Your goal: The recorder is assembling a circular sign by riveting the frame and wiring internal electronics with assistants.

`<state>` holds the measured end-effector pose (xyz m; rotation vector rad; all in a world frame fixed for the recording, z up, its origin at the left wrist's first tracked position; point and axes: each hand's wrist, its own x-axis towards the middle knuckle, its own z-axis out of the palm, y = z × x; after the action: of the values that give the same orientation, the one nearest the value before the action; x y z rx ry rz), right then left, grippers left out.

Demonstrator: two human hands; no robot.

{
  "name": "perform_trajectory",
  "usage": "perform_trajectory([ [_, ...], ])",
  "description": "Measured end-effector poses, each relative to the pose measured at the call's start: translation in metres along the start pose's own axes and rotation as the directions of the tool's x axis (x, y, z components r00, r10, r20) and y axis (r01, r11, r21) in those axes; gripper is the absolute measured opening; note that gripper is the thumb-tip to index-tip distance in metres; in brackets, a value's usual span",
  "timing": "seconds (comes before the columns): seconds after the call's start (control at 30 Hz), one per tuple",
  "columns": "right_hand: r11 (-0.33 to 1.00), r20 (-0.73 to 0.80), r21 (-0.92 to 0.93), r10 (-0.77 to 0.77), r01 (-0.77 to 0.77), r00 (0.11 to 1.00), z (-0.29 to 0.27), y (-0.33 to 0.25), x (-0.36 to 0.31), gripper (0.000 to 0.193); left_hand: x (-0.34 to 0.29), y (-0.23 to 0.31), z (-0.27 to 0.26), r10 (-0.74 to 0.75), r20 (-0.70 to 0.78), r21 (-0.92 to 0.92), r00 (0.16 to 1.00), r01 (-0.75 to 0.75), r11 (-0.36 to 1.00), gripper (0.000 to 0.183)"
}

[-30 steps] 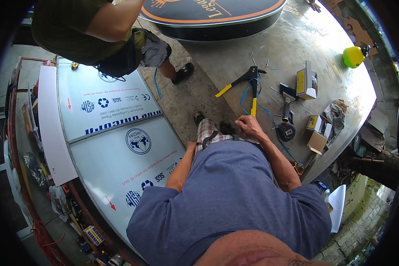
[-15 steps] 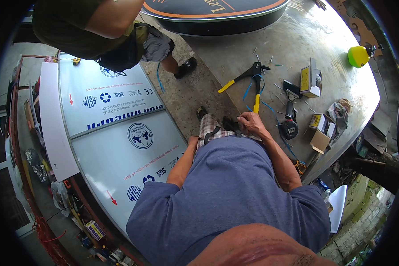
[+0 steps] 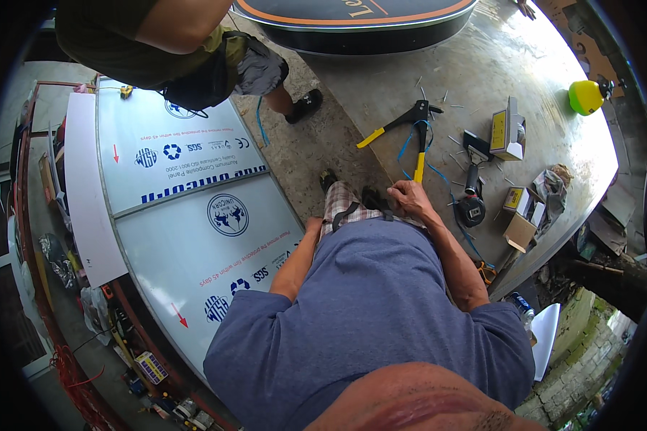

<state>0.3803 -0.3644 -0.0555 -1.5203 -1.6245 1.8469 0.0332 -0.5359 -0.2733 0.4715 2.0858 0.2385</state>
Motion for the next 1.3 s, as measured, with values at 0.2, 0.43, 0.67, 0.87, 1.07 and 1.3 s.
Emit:
perform_trajectory([
  [0.2, 1.0, -0.005, -0.023, -0.017, 0.017, 1.0, 0.0, -0.001, -0.001, 0.026, -0.015, 0.014, -0.004, 0.0, -0.009, 0.013, 1.0, 0.0, 1.0, 0.037],
  [0.43, 1.0, 0.013, 0.006, 0.017, -0.018, 1.0, -0.001, -0.002, -0.002, 0.026, -0.027, 0.022, -0.008, -0.015, 0.013, -0.033, 1.0, 0.016, 0.999, 0.036],
  [0.67, 0.998, 0.004, 0.01, 0.057, -0.057, 0.998, 0.0, -0.005, -0.003, 0.025, -0.003, 0.003, -0.002, 0.016, 0.03, -0.033, 0.999, -0.015, 0.999, 0.04],
  [0.87, 0.999, -0.001, -0.005, 0.033, -0.033, 0.999, 0.0, -0.004, -0.002, 0.025, 0.003, 0.0, 0.0, -0.006, 0.011, -0.023, 1.0, 0.006, 1.0, 0.042],
  [1.07, 0.999, 0.003, -0.007, 0.036, -0.036, 0.999, 0.0, -0.002, 0.0, 0.025, 0.004, -0.001, -0.001, -0.003, 0.032, 0.06, 0.999, 0.001, 0.998, 0.041],
  [1.3, 1.0, -0.009, 0.009, 0.01, -0.01, 1.0, 0.001, 0.0, -0.001, 0.025, -0.004, 0.004, -0.001, -0.037, 0.022, -0.003, 0.999, 0.038, 0.999, 0.041],
])
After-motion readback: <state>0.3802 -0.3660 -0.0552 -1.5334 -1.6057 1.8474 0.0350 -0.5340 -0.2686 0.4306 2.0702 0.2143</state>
